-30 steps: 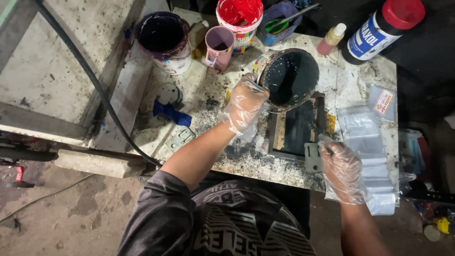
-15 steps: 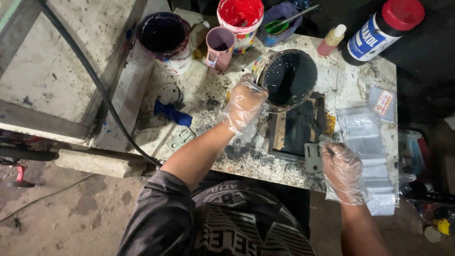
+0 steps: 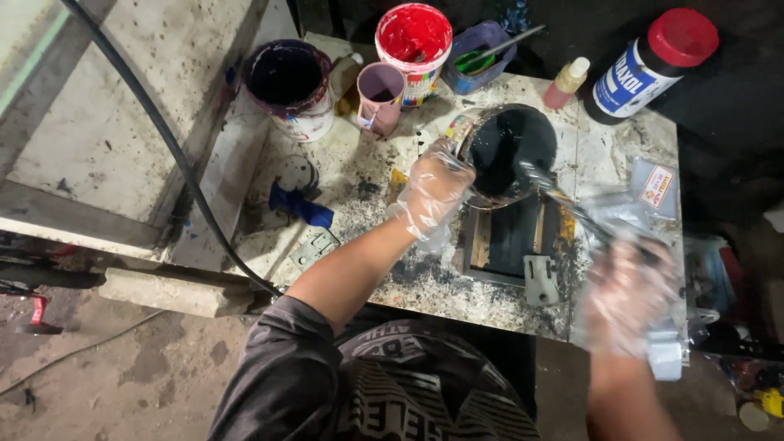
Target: Mixing ink in a plastic cup and then applying it to a small rectangular screen printing frame using a scraper tool to ensure an even coat.
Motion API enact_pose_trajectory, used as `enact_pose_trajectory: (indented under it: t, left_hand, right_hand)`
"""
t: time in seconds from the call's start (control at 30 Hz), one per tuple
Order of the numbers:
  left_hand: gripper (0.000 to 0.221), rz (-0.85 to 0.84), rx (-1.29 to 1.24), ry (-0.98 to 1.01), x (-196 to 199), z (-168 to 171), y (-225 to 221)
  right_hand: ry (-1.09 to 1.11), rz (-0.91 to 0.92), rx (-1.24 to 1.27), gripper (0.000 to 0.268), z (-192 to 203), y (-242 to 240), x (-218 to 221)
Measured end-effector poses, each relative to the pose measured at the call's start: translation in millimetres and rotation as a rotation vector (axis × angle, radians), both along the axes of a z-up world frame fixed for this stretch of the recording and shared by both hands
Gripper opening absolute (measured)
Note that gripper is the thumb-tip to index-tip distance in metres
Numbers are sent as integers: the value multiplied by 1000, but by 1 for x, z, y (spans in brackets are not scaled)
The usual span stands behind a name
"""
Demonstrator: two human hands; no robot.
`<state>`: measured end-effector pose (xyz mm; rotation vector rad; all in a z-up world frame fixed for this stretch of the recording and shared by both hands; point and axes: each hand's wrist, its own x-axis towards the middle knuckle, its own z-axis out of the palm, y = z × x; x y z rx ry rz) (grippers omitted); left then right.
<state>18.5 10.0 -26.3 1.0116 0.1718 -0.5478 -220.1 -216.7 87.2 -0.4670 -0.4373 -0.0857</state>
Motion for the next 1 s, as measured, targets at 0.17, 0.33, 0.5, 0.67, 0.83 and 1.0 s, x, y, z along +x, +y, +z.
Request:
enact_pose_trajectory:
  t: [0.17, 0.33, 0.5, 0.67, 0.83, 1.0]
  left_hand:
    - [36, -4, 988, -400, -52, 98, 7]
    - [45, 18, 955, -384, -30, 67, 6]
    - [39, 58, 912, -424, -24, 58, 10]
    - [45, 102, 1002, -300, -8, 74, 9]
    - [43, 155, 1098, -177, 23, 64, -2]
    - [24, 263, 1088, -191, 75, 9, -18]
  right_hand:
    - [91, -627, -586, 15, -17, 34, 53]
    - [695, -999, -1453, 13, 48, 76, 80]
    - [724, -830, -1388, 23, 53, 76, 82]
    - [522, -797, -1271, 40, 61, 85, 96]
    - [465, -804, -1139, 47, 46, 63, 103]
    - [-14, -1099, -1217, 39, 19, 17, 87]
